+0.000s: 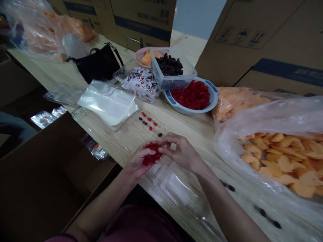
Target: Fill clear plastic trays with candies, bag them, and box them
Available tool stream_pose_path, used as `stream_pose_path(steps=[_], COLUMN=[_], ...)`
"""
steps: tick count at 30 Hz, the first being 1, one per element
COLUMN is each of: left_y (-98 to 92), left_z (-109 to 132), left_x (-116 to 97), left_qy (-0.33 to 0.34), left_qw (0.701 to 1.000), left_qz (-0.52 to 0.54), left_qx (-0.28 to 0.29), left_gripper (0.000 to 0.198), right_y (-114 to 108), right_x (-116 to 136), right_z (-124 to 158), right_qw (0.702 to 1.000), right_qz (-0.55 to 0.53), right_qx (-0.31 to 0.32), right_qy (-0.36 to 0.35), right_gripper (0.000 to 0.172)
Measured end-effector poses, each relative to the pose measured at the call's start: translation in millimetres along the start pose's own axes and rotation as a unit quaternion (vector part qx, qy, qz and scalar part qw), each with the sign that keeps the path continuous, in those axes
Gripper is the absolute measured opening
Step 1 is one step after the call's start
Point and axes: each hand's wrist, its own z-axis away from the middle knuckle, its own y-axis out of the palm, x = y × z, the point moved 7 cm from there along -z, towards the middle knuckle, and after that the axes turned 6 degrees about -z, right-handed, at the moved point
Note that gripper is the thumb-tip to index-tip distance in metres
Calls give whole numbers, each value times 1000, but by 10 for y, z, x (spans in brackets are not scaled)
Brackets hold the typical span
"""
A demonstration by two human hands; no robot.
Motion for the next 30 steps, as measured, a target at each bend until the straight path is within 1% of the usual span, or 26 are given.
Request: stream_pose_path(steps=[4,7,9,12,14,16,19,23,25,28,30], left_y=[48,58,50,30,18,10,-3,1,17,27,15], left_z=[30,25,15,20,36,51,49,10,-1,10,29], left_x=[68,95,95,68,48,28,3,-26,-24,31,81], left_qy=[-4,-6,-5,3,7,11,14,20,23,10,-8], left_qw=[1000,1000,1000,1000,1000,1000,1000,999,999,999,999], left_qz=[-10,3,4,-1,-1,0,-2,0,7,17,23], left_qx=[-10,-11,-10,-5,-1,2,-12,-44,-47,-36,-27], left_gripper=[32,29,27,25,26,26,25,27,26,23,22], right_y=[25,17,-31,-173,-254,-295,-280,-232,-302,-457,-478], right_x=[-5,-91,-176,-355,-489,-592,-644,-536,-494,-496,-545], right_z=[231,274,223,49,-92,-212,-292,-250,-229,-256,-311], right_qw=[1000,998,992,976,969,969,967,965,973,982,978], right_qz=[11,-39,-100,-174,-180,-161,-162,-204,-162,-15,85], right_qx=[-21,-23,-32,-81,-111,-127,-125,-91,-107,-158,-166], right_qy=[12,48,73,107,126,141,154,140,124,99,97], right_gripper=[12,13,15,18,20,19,18,21,19,10,7])
